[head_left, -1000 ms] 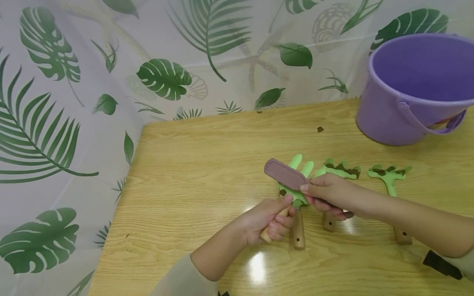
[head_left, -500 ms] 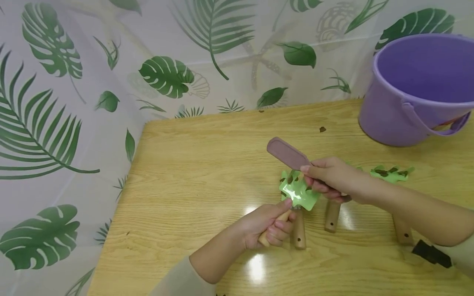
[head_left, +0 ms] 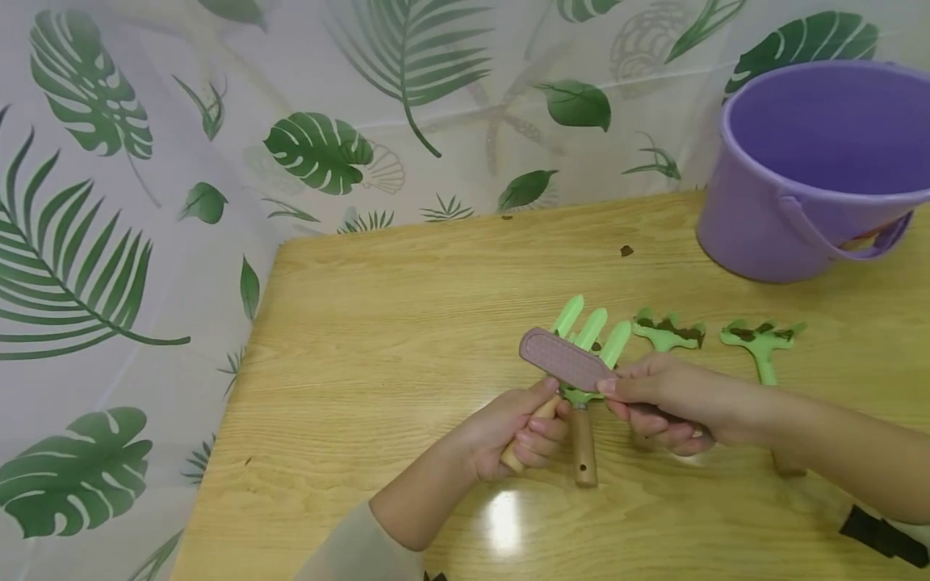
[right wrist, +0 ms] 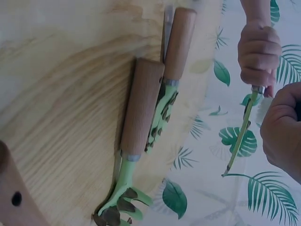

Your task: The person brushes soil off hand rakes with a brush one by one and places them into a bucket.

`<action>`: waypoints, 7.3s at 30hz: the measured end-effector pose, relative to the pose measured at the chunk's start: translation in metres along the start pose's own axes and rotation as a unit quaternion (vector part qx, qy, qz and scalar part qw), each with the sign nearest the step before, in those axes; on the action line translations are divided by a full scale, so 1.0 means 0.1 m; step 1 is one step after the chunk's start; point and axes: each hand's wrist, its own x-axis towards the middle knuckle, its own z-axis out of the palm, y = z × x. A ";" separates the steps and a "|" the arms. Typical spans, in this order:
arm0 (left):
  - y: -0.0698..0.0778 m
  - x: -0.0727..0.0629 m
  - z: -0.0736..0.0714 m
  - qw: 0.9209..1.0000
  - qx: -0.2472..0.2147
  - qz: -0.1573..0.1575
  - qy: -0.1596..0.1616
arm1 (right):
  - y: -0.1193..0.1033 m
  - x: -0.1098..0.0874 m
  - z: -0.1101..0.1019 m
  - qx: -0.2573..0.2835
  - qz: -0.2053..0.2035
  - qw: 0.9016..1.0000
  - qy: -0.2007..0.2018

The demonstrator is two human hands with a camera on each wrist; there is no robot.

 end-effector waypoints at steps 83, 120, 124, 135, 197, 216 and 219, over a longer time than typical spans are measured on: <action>0.15 -0.11 -0.39 0.120 0.861 0.265 0.418 | -0.01 0.09 -0.34 0.110 -0.029 0.987 0.113; 0.16 0.04 -0.26 0.083 0.875 0.261 0.400 | 0.00 0.42 0.23 0.060 -0.037 0.995 0.065; 0.14 0.04 -0.28 0.073 0.872 0.275 0.397 | 0.03 0.43 0.19 0.061 -0.031 0.995 0.074; 0.14 0.05 -0.31 0.083 0.878 0.268 0.386 | 0.03 0.42 0.18 0.035 -0.015 0.993 0.113; 0.16 0.01 -0.32 0.113 0.868 0.268 0.403 | -0.02 0.22 -0.05 0.054 -0.036 0.988 0.138; 0.15 0.08 -0.29 0.109 0.863 0.289 0.400 | -0.02 0.48 0.26 0.047 -0.023 0.994 0.100; 0.15 0.08 -0.30 0.101 0.865 0.289 0.397 | 0.02 0.51 0.23 0.044 -0.023 0.992 0.116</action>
